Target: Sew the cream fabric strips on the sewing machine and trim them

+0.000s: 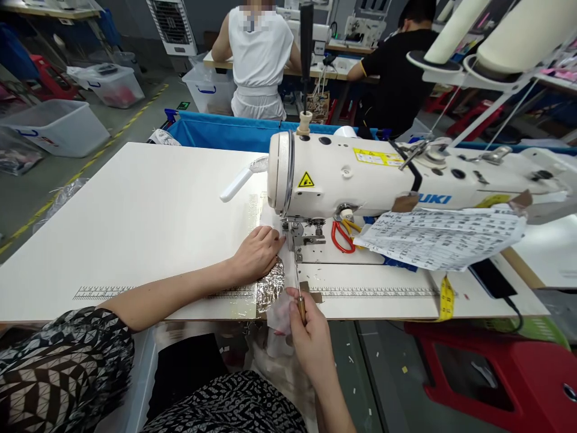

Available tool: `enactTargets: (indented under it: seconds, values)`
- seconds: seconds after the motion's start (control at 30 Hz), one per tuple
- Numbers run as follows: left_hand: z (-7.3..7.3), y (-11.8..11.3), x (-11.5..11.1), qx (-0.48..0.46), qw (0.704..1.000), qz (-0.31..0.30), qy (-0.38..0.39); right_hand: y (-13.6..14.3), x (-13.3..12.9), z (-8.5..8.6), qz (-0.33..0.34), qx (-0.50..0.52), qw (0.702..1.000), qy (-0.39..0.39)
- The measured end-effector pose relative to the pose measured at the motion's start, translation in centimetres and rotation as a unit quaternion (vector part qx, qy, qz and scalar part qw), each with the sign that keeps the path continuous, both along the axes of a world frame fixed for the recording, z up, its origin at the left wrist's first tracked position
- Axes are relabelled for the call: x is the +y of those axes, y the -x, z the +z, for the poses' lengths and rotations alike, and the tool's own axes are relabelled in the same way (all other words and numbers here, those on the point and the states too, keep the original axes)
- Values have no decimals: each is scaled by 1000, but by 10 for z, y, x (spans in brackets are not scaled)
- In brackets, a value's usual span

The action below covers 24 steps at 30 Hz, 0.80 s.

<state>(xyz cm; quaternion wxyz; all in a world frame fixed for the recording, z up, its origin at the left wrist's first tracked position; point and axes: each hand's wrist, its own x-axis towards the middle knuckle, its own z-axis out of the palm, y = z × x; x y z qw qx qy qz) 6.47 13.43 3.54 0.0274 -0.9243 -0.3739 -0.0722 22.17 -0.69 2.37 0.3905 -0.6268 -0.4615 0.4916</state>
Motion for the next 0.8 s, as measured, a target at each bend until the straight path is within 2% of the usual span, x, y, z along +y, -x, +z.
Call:
enactTargets:
  seconds: [0.1,0.2,0.5,0.8]
  values:
    - [1,1,1,0,1000,6,3,13,-4,1,-19,101,993,60]
    - [-2,4,0,-7,1000,-2,-2,20,-6,4,-37,133,988,66]
    - [-9,8,1,-28,1000,-8,-11,19,-2,8,-39,120,991,49]
    - [-15,8,11,-43,999,5,-18,20,0,4,-36,80,996,5]
